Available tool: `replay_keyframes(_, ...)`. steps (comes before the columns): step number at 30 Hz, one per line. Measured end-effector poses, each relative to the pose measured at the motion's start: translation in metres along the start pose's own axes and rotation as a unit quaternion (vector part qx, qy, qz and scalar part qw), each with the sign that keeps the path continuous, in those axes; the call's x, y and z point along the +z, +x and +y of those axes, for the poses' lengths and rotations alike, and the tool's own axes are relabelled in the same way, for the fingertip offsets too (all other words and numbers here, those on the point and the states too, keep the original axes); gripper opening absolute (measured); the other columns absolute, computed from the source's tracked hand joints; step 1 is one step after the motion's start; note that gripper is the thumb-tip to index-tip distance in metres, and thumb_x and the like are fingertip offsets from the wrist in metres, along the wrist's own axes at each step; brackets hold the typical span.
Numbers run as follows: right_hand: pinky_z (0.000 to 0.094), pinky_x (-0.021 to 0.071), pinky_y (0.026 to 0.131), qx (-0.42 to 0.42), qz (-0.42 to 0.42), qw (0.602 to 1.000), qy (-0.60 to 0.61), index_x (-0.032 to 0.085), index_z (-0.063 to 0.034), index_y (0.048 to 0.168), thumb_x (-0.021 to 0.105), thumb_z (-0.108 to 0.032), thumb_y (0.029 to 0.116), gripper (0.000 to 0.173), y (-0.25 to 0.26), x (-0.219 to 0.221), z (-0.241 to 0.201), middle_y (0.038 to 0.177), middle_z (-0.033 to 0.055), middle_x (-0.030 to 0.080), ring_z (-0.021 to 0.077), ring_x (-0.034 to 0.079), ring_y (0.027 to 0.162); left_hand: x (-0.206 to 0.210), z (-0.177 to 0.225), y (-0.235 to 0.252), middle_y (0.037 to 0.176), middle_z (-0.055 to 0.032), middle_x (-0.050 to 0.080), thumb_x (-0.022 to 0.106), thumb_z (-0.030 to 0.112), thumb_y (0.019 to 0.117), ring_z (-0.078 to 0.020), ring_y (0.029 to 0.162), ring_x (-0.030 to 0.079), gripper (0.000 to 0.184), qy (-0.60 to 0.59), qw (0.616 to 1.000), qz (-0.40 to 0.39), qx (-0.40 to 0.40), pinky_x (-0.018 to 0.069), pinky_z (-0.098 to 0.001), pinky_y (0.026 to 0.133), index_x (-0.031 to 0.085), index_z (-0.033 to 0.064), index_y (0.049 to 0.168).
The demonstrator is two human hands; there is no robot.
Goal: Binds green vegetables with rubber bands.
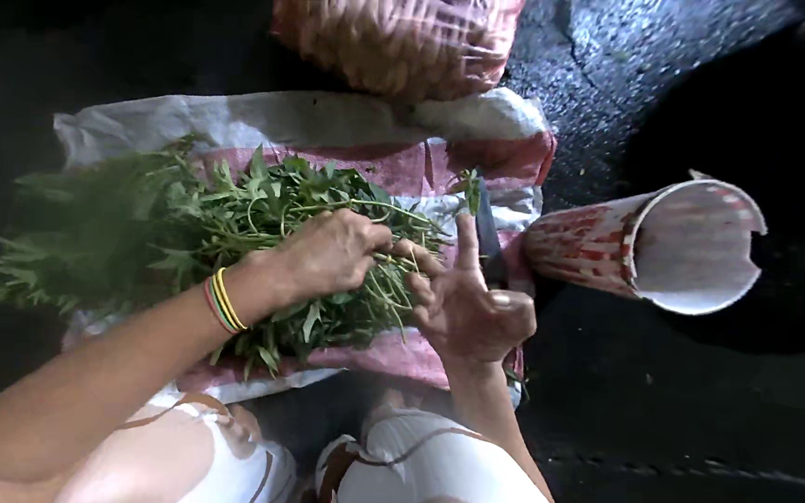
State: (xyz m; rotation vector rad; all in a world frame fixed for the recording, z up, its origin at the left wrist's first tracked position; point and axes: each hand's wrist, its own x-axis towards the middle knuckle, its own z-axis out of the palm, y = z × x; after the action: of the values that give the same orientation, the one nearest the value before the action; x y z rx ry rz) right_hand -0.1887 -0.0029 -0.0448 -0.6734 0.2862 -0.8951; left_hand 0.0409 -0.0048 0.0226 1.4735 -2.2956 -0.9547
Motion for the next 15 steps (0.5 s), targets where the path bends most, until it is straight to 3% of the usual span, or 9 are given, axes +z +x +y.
replay_keyframes(2,0.0225,0.0522,0.049,-0.001,-0.026,0.997,-0.07,0.01,-0.0487,0.161,0.068,-0.048,0.0903,0.092,0.003,0.008,0.0,0.14,0.0108,0.059,0.0134,0.066,0.07,0.004,0.012,0.001,0.091,-0.0096,0.067,0.066,0.009,0.0939,-0.0264,0.081,0.068,0.016,0.068,0.997,0.008,-0.046,0.0557,-0.0445,0.069,0.074,0.0095,0.108)
replay_keyframes(4,0.0271,0.0602,0.056,0.003,-0.022,0.992,-0.125,0.011,-0.0441,0.162,0.072,-0.039,0.0918,0.094,0.004,0.016,0.0,0.128,0.0071,0.064,0.0176,0.071,0.082,0.009,0.016,0.0,0.09,-0.0104,0.066,0.065,0.007,0.0928,-0.0263,0.078,0.067,0.019,0.055,0.993,0.081,-0.069,0.0555,-0.0433,0.066,0.073,0.0078,0.109)
replay_keyframes(7,0.0429,0.0644,0.08,0.025,0.022,0.995,-0.09,0.027,-0.0336,0.162,0.071,-0.029,0.092,0.083,0.005,0.014,0.004,0.12,0.009,0.071,0.0275,0.071,0.107,0.012,0.012,-0.002,0.108,-0.0094,0.073,0.065,0.008,0.0983,-0.0187,0.096,0.071,0.02,-0.124,0.967,0.196,-0.103,0.0574,-0.0378,0.086,0.071,0.0047,0.117)
replay_keyframes(9,0.0435,0.0627,0.086,0.042,0.039,0.996,-0.067,0.029,-0.0289,0.162,0.069,-0.028,0.0931,0.079,0.004,0.008,0.01,0.123,0.0113,0.071,0.0282,0.07,0.113,0.011,0.014,-0.006,0.109,-0.0043,0.073,0.065,0.01,0.1,-0.0095,0.092,0.069,0.02,-0.248,0.932,0.223,-0.14,0.0569,-0.0282,0.082,0.069,0.0075,0.12)
replay_keyframes(12,0.0274,0.0605,0.068,0.037,0.059,0.99,-0.119,0.026,-0.0215,0.161,0.066,-0.024,0.0948,0.077,0.007,0.009,0.01,0.113,0.008,0.073,0.0165,0.072,0.092,0.018,0.012,-0.009,0.102,-0.0044,0.069,0.063,0.01,0.1008,-0.0075,0.065,0.057,0.021,-0.368,0.884,0.238,-0.163,0.0471,-0.0216,0.055,0.067,0.007,0.121)
replay_keyframes(13,0.0228,0.0566,0.061,0.041,0.072,0.99,-0.118,0.029,-0.0208,0.159,0.065,-0.023,0.0946,0.074,0.009,0.009,0.009,0.106,0.0058,0.073,0.0119,0.07,0.081,0.018,0.013,-0.01,0.099,-0.0046,0.068,0.062,0.008,0.1005,-0.0071,0.06,0.054,0.021,-0.393,0.876,0.234,-0.153,0.0446,-0.0199,0.051,0.066,0.0059,0.121)
replay_keyframes(15,0.0183,0.0484,0.05,0.065,0.096,0.993,0.006,0.049,-0.0188,0.149,0.064,-0.026,0.0916,0.06,0.01,0.007,0.003,0.096,0.0055,0.071,0.007,0.063,0.065,0.015,0.014,-0.012,0.091,-0.0068,0.067,0.061,0.0,0.0977,-0.0056,0.056,0.052,0.021,-0.436,0.872,0.206,-0.083,0.0426,-0.0166,0.047,0.066,-0.0003,0.119)
